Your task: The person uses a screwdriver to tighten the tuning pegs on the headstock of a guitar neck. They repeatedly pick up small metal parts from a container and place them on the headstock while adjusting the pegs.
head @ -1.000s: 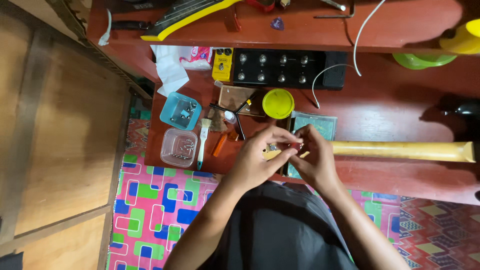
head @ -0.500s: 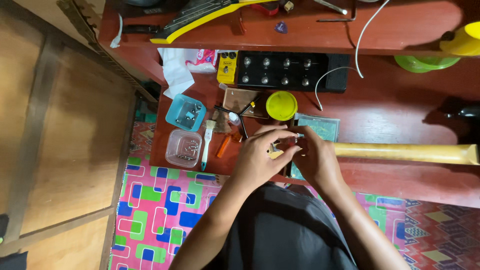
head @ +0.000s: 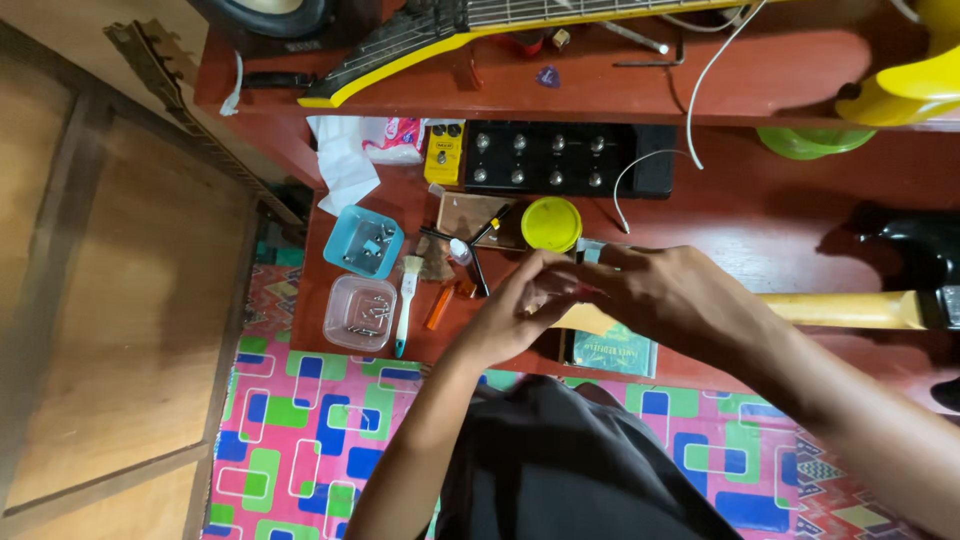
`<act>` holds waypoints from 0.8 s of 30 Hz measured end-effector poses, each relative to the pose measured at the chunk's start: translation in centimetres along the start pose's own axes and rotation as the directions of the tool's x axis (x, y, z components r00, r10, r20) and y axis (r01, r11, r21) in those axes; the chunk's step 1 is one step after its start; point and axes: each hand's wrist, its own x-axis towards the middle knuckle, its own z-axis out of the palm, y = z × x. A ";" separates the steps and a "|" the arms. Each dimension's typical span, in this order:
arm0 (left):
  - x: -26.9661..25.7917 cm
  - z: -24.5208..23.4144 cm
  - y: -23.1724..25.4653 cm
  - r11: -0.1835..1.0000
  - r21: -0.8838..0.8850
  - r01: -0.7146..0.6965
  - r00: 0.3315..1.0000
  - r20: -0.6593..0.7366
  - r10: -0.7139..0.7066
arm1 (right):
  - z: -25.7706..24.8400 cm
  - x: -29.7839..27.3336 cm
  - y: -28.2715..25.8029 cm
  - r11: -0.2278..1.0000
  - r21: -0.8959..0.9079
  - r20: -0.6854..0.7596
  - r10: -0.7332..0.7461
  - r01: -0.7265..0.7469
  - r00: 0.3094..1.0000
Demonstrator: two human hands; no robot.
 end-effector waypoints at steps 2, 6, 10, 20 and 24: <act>-0.5 0.2 -0.4 0.997 0.071 0.012 1.000 -0.028 -0.010 | 1.0 0.8 0.8 0.999 -0.012 0.086 0.045 -0.044 0.995; -0.4 2.2 -1.3 0.968 0.218 0.122 0.976 -0.206 -0.076 | 0.9 1.4 -0.3 0.954 -0.296 0.294 0.128 -0.036 0.947; 0.0 0.1 0.6 0.985 0.146 0.089 0.974 -0.221 -0.055 | 3.9 0.6 1.4 0.970 -0.242 0.009 0.037 -0.034 0.999; 0.4 0.8 -3.6 0.988 0.153 0.025 0.987 -0.158 -0.001 | 2.6 1.6 1.0 0.965 -0.251 0.137 -0.046 0.079 0.990; 0.7 0.3 -2.2 0.999 0.036 0.037 0.986 -0.164 -0.030 | 2.8 1.5 1.2 0.985 -0.163 0.159 -0.036 0.062 0.987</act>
